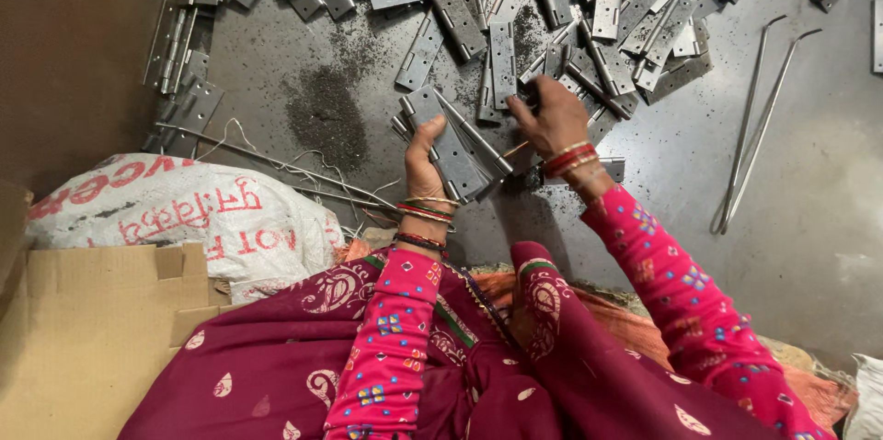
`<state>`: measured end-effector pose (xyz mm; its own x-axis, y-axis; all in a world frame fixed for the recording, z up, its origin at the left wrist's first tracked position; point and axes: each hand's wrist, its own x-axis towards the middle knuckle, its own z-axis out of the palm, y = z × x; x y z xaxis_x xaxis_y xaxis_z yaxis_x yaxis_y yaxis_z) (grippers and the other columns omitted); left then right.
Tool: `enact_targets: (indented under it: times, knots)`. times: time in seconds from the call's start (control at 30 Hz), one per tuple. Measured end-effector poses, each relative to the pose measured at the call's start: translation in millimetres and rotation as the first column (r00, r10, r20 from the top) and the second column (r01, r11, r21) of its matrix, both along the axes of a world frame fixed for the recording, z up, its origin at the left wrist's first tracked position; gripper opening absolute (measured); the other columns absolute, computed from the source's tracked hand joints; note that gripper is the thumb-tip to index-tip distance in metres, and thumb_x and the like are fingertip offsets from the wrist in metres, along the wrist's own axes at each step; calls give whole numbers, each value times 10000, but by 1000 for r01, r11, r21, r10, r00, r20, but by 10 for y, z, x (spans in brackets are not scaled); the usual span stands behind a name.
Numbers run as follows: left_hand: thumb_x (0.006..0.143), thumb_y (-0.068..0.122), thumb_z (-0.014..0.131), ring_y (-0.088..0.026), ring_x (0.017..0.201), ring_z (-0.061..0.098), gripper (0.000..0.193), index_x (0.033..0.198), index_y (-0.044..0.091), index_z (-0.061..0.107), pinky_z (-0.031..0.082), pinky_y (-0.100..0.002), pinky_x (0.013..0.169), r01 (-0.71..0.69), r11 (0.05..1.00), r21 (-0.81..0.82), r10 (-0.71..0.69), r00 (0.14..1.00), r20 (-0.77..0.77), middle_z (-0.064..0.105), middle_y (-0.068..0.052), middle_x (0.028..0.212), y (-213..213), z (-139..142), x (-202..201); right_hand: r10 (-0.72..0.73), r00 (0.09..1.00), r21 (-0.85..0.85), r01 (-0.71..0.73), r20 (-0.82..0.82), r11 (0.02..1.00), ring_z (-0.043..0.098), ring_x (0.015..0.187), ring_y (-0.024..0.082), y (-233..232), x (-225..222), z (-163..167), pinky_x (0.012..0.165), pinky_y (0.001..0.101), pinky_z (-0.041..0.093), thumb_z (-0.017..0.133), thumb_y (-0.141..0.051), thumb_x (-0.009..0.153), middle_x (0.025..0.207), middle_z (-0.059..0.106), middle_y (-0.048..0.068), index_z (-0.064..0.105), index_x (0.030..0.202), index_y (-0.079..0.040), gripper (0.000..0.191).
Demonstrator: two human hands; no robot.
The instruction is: The person picks up metal hinges from a large pile on the floor, aligns them, and stacks them into small bundles by hand.
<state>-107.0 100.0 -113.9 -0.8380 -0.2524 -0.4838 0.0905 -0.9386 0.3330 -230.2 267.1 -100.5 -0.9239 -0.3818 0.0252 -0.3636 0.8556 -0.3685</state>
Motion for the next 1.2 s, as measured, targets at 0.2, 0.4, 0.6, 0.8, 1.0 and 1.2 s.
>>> enact_targets:
  times: [0.2,0.4,0.6,0.8,1.0,1.2]
  knots:
    - [839,269,723,-213,833,685,320,1082,68,668,568,-360,784,-15,1000,-27,16,998,67,688,-53,920,-5,-97,8,-12,997,126,22,-79,992,677,803,381,-299,-266,-379,668,506,531,761,-536,902,860,688,190,593,975,-21,546]
    - [839,273,735,-211,808,672,297,1059,84,671,561,-360,765,-10,1000,-9,11,995,100,676,-46,897,-16,-176,-20,-112,990,95,104,88,990,687,885,433,-193,-382,-229,749,534,537,801,-532,849,927,722,229,654,1035,-36,549]
    - [833,260,743,-201,779,669,273,1022,73,680,557,-349,741,-37,999,-31,40,991,124,676,-38,869,25,-215,-42,-117,986,72,108,119,991,692,908,441,-105,-495,-227,789,532,544,769,-494,855,966,731,239,704,1054,-54,487]
    - [825,260,757,-203,766,675,282,1013,60,692,556,-344,727,-33,997,-74,43,991,130,684,-43,858,26,-226,-56,-147,988,55,145,37,988,689,873,459,-89,-484,-312,773,545,547,705,-380,919,942,718,256,676,1070,-35,378]
    - [830,275,776,-199,755,681,292,1024,72,696,571,-350,708,-38,999,-34,43,990,137,693,-41,865,-5,-117,-57,-173,978,-318,201,115,927,711,709,246,-86,-380,15,614,420,598,627,-290,968,876,722,97,631,1008,-66,227]
    - [844,256,762,-214,762,689,294,1041,47,698,580,-359,710,-57,997,-59,68,978,197,701,-61,882,-39,39,-44,177,969,129,-156,-171,979,630,841,292,48,13,346,595,430,532,720,-337,918,946,650,133,636,1128,-83,340]
